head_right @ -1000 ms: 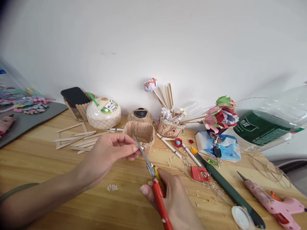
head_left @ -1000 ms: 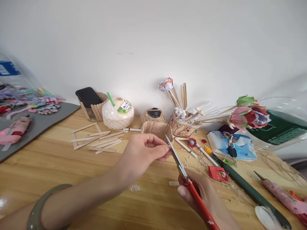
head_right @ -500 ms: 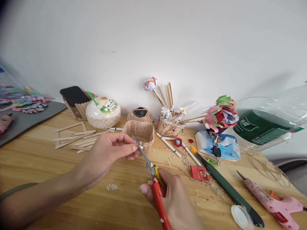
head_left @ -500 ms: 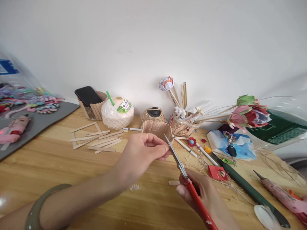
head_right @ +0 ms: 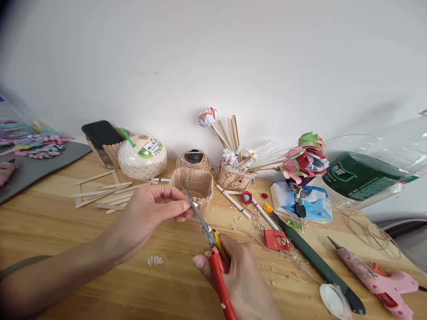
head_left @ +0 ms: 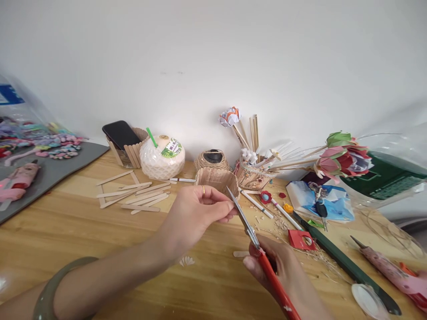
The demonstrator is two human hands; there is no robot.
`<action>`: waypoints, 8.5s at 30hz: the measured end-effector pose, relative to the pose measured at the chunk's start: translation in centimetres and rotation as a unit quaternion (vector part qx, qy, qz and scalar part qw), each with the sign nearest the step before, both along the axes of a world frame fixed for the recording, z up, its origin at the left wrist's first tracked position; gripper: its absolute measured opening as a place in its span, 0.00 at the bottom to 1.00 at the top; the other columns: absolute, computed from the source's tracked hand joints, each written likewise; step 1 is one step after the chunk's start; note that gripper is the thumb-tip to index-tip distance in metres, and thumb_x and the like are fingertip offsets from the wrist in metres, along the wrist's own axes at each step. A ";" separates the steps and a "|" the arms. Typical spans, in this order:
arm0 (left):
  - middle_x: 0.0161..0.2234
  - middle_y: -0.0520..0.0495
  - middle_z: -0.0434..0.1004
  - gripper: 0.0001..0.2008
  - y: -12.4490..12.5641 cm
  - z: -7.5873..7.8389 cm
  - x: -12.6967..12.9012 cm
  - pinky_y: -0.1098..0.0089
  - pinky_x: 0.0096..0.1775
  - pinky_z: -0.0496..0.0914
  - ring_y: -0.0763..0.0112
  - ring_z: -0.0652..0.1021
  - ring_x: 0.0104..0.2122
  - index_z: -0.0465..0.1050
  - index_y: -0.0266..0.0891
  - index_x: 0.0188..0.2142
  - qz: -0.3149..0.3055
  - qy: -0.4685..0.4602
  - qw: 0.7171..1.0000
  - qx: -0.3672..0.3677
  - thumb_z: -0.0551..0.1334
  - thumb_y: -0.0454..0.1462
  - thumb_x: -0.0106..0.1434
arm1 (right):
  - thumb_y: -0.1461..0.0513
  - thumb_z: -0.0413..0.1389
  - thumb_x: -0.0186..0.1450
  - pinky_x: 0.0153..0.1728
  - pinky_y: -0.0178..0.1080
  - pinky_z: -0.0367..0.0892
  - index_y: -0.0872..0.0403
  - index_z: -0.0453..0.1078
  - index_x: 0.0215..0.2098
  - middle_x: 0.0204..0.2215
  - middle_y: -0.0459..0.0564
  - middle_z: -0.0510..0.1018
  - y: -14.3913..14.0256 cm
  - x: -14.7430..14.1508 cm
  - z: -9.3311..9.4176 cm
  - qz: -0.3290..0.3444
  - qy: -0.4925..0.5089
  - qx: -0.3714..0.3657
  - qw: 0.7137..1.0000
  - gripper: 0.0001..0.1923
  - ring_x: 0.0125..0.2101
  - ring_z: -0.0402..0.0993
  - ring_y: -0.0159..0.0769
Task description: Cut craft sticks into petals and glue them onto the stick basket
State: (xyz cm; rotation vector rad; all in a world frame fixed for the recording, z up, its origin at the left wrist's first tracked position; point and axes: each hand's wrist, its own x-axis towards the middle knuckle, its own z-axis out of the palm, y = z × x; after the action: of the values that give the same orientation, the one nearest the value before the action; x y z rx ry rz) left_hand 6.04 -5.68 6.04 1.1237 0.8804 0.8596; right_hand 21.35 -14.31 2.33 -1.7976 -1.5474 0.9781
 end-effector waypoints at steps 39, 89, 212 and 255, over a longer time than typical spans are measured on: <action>0.21 0.51 0.76 0.07 2.6 -6.2 -4.3 0.75 0.23 0.60 0.72 0.70 0.21 0.78 0.38 0.26 -0.254 0.316 0.904 0.135 0.61 0.35 0.50 | 0.40 0.48 0.58 0.16 0.33 0.48 0.52 0.56 0.19 0.12 0.39 0.56 0.5 1.5 -0.1 0.027 0.160 0.091 0.982 0.26 0.14 0.51 0.27; 0.35 0.46 0.80 0.11 -0.1 -5.3 4.2 0.71 0.34 0.66 0.66 0.77 0.35 0.76 0.38 0.34 -0.398 0.292 0.765 0.414 0.56 0.28 0.57 | 0.41 0.50 0.58 0.16 0.35 0.49 0.51 0.59 0.22 0.14 0.39 0.56 0.7 2.3 -0.1 -0.033 0.223 0.146 0.963 0.23 0.15 0.50 0.30; 0.19 0.54 0.71 0.04 1.0 -0.5 0.6 0.74 0.27 0.66 0.77 0.69 0.21 0.72 0.36 0.24 -0.020 0.011 0.997 0.080 0.64 0.36 0.51 | 0.43 0.51 0.58 0.24 0.34 0.56 0.52 0.54 0.23 0.19 0.39 0.56 0.7 1.3 -0.8 0.021 0.017 0.012 1.000 0.23 0.22 0.51 0.30; 0.23 0.49 0.77 0.03 1.4 0.0 0.2 0.73 0.28 0.70 0.74 0.74 0.25 0.75 0.35 0.22 -0.056 0.002 0.998 0.023 0.65 0.34 0.50 | 0.36 0.45 0.56 0.23 0.34 0.57 0.53 0.59 0.26 0.22 0.43 0.60 0.6 1.5 0.7 0.104 0.051 0.009 0.993 0.29 0.23 0.56 0.32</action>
State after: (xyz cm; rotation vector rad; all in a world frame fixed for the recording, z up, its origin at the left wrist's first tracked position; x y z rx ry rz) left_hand 6.24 -4.28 6.07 1.2040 0.7962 0.7880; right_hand 22.84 -13.67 3.03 -1.5714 -1.6976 1.1300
